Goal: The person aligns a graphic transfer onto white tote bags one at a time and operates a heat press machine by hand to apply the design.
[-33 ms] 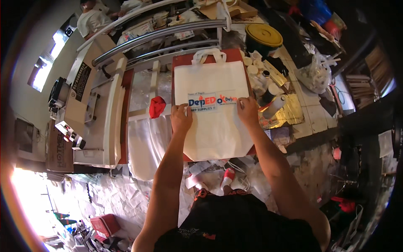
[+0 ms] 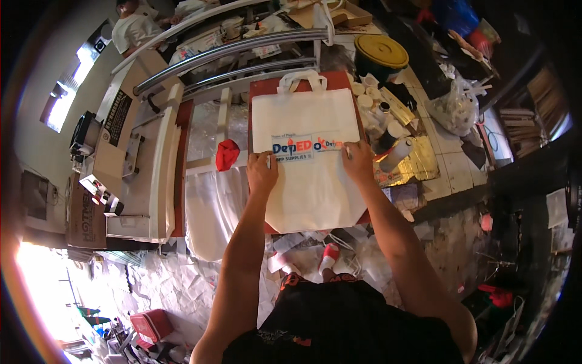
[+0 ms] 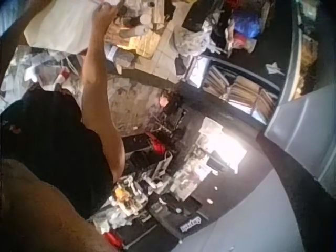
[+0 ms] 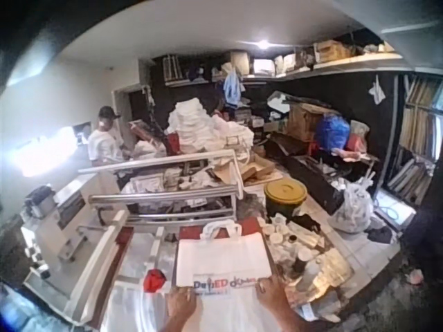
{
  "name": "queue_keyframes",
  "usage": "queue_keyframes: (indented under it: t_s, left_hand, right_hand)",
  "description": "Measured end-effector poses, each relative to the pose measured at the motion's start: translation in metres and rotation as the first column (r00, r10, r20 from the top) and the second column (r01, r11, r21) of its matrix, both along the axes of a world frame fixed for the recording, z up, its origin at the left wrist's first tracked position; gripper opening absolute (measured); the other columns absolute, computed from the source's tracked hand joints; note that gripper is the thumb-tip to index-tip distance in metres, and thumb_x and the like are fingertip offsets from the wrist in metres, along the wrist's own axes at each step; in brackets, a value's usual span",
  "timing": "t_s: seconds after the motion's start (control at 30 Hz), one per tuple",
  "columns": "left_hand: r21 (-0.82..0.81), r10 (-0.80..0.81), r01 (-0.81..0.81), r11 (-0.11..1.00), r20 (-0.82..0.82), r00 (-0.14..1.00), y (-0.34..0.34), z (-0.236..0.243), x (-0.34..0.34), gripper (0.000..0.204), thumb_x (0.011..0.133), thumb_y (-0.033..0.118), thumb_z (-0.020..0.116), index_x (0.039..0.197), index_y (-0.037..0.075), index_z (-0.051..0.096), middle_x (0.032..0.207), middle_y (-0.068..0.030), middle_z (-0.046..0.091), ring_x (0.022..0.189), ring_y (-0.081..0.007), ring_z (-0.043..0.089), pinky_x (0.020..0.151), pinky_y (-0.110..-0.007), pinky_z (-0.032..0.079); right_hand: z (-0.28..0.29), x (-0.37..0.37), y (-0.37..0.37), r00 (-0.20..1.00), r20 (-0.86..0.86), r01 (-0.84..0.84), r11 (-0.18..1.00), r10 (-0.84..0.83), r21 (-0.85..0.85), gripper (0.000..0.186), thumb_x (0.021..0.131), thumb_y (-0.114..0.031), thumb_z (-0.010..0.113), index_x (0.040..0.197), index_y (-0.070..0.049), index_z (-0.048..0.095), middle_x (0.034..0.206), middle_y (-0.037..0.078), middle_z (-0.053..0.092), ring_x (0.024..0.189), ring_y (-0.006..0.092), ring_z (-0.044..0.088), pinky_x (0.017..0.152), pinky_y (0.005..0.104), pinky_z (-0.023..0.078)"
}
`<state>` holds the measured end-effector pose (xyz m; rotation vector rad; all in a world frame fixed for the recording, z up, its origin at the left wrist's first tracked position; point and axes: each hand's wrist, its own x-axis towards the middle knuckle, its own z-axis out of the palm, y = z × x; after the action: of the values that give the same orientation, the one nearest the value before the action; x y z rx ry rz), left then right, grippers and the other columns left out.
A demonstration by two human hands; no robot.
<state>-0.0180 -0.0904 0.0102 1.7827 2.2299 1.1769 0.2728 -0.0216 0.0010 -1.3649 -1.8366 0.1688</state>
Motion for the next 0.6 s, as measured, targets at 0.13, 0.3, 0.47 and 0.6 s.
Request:
queue_keyframes:
  t_s: [0.13, 0.3, 0.47, 0.6]
  left_hand:
    - [0.004, -0.006, 0.006, 1.0, -0.035, 0.999, -0.002, -0.003, 0.001, 0.019, 0.089, 0.021, 0.065, 0.102, 0.008, 0.071, 0.098, -0.0157, 0.061, 0.096, -0.0341, 0.058, 0.086, -0.046, 0.046]
    - [0.041, -0.001, 0.004, 0.999, -0.072, 0.997, -0.001, -0.011, -0.004, 0.019, 0.087, 0.022, 0.066, 0.102, 0.01, 0.071, 0.097, -0.0136, 0.06, 0.096, -0.0343, 0.058, 0.084, -0.046, 0.047]
    - [0.01, -0.009, 0.01, 1.0, -0.061, 0.998, -0.002, -0.006, 0.001, 0.021, 0.087, 0.022, 0.066, 0.103, 0.01, 0.071, 0.098, -0.014, 0.06, 0.098, -0.0346, 0.058, 0.086, -0.046, 0.046]
    - [0.033, -0.006, 0.008, 0.999, -0.06, 0.998, -0.002, -0.004, 0.0, 0.02, 0.088, 0.021, 0.065, 0.103, 0.009, 0.07, 0.099, -0.0138, 0.06, 0.096, -0.0341, 0.058, 0.086, -0.045, 0.047]
  right_hand:
    - [0.005, 0.001, -0.006, 0.999, 0.05, -0.019, 1.0, 0.019, -0.002, 0.021, 0.083, -0.018, 0.07, 0.101, -0.007, 0.07, 0.091, 0.013, 0.057, 0.09, 0.0337, 0.057, 0.076, 0.0491, 0.045]
    - [0.004, -0.003, -0.007, 0.996, 0.087, 0.001, 1.0, 0.0, -0.017, 0.023, 0.082, -0.017, 0.071, 0.103, -0.007, 0.07, 0.096, 0.013, 0.056, 0.092, 0.0332, 0.057, 0.077, 0.0483, 0.046]
    - [0.001, 0.001, -0.006, 0.998, 0.059, 0.003, 0.999, -0.001, -0.034, 0.024, 0.083, -0.018, 0.07, 0.105, -0.007, 0.07, 0.096, 0.014, 0.056, 0.094, 0.0339, 0.057, 0.078, 0.0487, 0.046]
    - [0.002, -0.001, -0.005, 0.998, 0.058, 0.002, 1.0, 0.0, -0.029, 0.025, 0.083, -0.018, 0.071, 0.105, -0.007, 0.069, 0.096, 0.014, 0.056, 0.094, 0.0345, 0.056, 0.077, 0.0484, 0.046]
